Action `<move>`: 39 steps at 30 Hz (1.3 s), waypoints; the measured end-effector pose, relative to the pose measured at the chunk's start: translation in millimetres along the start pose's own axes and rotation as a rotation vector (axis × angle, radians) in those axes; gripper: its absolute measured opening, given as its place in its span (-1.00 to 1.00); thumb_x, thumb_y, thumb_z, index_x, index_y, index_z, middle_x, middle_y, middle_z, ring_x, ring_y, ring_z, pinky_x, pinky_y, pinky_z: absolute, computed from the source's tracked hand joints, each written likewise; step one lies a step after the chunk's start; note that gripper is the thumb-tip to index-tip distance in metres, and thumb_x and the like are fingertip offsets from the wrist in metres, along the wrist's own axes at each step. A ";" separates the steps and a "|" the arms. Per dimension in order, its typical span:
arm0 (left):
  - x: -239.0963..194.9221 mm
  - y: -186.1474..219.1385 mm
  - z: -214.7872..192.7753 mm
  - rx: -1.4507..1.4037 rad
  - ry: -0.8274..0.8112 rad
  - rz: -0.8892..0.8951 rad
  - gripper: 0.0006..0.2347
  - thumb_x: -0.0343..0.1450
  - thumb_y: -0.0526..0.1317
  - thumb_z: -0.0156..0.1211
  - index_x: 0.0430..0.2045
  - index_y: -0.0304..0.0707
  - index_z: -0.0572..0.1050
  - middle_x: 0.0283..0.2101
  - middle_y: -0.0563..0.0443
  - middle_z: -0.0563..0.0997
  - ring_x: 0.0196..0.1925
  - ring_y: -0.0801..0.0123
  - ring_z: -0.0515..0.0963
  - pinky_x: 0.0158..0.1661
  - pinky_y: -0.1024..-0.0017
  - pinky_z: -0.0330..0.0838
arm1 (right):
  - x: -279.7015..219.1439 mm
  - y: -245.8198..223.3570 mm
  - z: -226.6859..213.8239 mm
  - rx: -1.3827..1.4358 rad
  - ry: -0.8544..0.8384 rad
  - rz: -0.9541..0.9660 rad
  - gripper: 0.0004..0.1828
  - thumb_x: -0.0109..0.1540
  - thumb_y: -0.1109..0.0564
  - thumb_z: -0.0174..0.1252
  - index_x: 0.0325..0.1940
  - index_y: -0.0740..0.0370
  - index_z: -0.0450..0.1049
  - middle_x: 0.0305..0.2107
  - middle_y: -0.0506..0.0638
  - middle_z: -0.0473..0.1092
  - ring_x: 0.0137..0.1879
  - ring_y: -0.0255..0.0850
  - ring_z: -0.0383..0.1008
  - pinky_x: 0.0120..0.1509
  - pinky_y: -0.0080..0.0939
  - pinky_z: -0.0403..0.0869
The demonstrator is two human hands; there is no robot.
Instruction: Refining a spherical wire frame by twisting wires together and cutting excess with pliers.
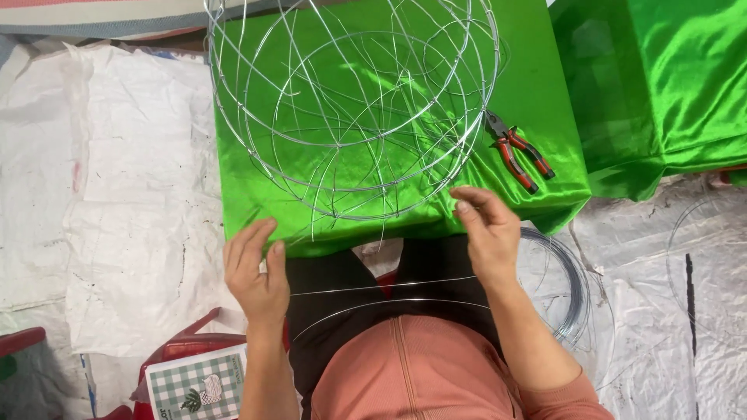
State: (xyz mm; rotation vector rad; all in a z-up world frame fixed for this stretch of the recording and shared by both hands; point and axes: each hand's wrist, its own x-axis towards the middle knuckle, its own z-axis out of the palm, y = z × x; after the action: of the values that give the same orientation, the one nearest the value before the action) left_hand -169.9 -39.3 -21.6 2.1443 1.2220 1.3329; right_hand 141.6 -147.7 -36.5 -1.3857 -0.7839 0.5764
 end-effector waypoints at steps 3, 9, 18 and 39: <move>-18.6 -12.3 1.6 -0.091 -0.065 -0.057 -0.74 0.52 -0.05 0.19 -0.21 -0.27 0.65 -0.36 -0.02 0.59 -0.22 0.16 0.58 -0.01 0.19 0.44 | -11.5 0.1 14.2 -0.243 -0.041 -0.230 -0.82 0.28 0.30 0.25 -0.03 0.27 0.61 -0.19 0.10 0.55 -0.04 -0.10 0.52 0.12 -0.10 0.49; -18.3 -4.2 10.6 -0.349 0.006 -0.226 -0.81 0.45 -0.23 0.30 -0.58 -0.27 0.57 -0.66 0.10 0.36 -0.50 0.37 0.40 -0.16 0.31 0.47 | -8.4 13.1 46.7 -0.566 -0.155 -0.605 -0.82 0.29 0.02 0.28 -0.04 0.01 0.64 0.06 0.06 0.44 0.13 0.00 0.35 0.29 0.02 0.38; -31.5 -25.3 18.5 -0.824 0.200 -0.408 -0.76 0.46 -0.34 0.21 -0.67 -0.25 0.43 -0.60 0.14 0.29 -0.42 0.50 0.32 -0.02 0.32 0.41 | 21.7 37.1 50.4 -0.767 -0.216 -0.666 -0.79 0.29 -0.17 0.27 -0.18 -0.08 0.63 -0.02 0.04 0.40 0.17 0.05 0.31 0.30 0.04 0.36; 21.4 42.9 61.3 -0.417 0.029 -0.174 -0.72 0.48 -0.43 0.11 0.10 -0.48 0.45 0.15 -0.30 0.52 0.24 -0.06 0.52 0.22 0.10 0.41 | 95.2 -25.8 61.4 -0.475 -0.306 -0.488 -0.82 0.35 -0.05 0.27 -0.24 0.05 0.59 0.00 0.02 0.51 0.14 -0.05 0.27 0.29 -0.05 0.31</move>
State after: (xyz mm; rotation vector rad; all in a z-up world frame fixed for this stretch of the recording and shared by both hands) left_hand -92.7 -37.5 -12.4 1.6962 1.0064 1.4014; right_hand 151.9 -39.1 3.4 -1.4701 -1.5278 0.2204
